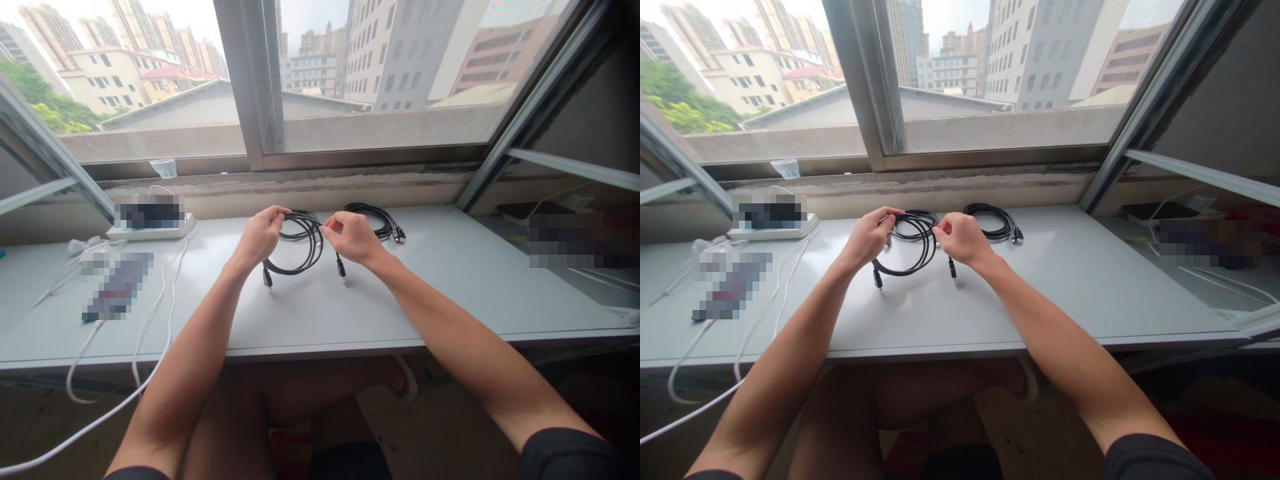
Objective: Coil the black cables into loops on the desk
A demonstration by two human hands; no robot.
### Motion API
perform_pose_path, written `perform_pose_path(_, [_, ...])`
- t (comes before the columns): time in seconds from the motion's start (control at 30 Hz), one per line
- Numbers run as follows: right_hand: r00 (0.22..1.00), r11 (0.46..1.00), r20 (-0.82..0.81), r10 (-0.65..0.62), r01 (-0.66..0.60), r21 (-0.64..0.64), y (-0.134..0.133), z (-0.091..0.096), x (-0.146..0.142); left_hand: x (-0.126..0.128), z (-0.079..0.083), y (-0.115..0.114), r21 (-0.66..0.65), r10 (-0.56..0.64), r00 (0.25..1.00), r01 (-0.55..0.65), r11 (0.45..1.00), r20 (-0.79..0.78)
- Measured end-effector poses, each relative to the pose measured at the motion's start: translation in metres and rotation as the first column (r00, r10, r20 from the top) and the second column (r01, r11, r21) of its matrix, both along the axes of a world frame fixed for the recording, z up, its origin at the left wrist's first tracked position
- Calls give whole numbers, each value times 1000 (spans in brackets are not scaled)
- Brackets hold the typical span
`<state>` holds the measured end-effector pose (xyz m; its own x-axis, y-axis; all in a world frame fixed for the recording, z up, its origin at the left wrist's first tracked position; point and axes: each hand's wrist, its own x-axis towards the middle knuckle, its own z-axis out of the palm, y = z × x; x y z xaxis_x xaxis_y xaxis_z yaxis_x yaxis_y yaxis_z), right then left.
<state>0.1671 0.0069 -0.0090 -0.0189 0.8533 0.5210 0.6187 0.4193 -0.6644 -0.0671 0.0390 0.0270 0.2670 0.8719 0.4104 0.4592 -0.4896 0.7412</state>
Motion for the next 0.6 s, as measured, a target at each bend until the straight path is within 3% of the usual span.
perform_pose_path(0.07, [960,978,-246,132,-167,-127,-1,-3,-7,1,2,-1,-126,-50,993,63,990,109])
perform_pose_path(0.17, [737,859,-621,268,-474,-193,-5,-4,-24,6,5,-6,-290,-127,950,212,933,284])
perform_pose_path(0.23, [608,818,-742,282,-556,-145,-7,-2,-33,10,6,-9,-326,-133,911,272,905,391])
perform_pose_path(0.33, [500,874,-843,198,-479,-78,-5,2,-35,19,2,-12,-331,-86,868,276,902,489])
perform_pose_path(0.43, [459,927,-881,116,-368,-69,0,4,-29,29,-7,-12,-336,-71,882,250,908,466])
perform_pose_path(0.53, [486,927,-869,92,-361,-103,3,0,-28,36,-17,-12,-265,8,955,75,961,297])
perform_pose_path(0.6, [510,924,-857,67,-356,-140,4,-5,-32,36,-19,-13,-145,93,988,-75,987,123])
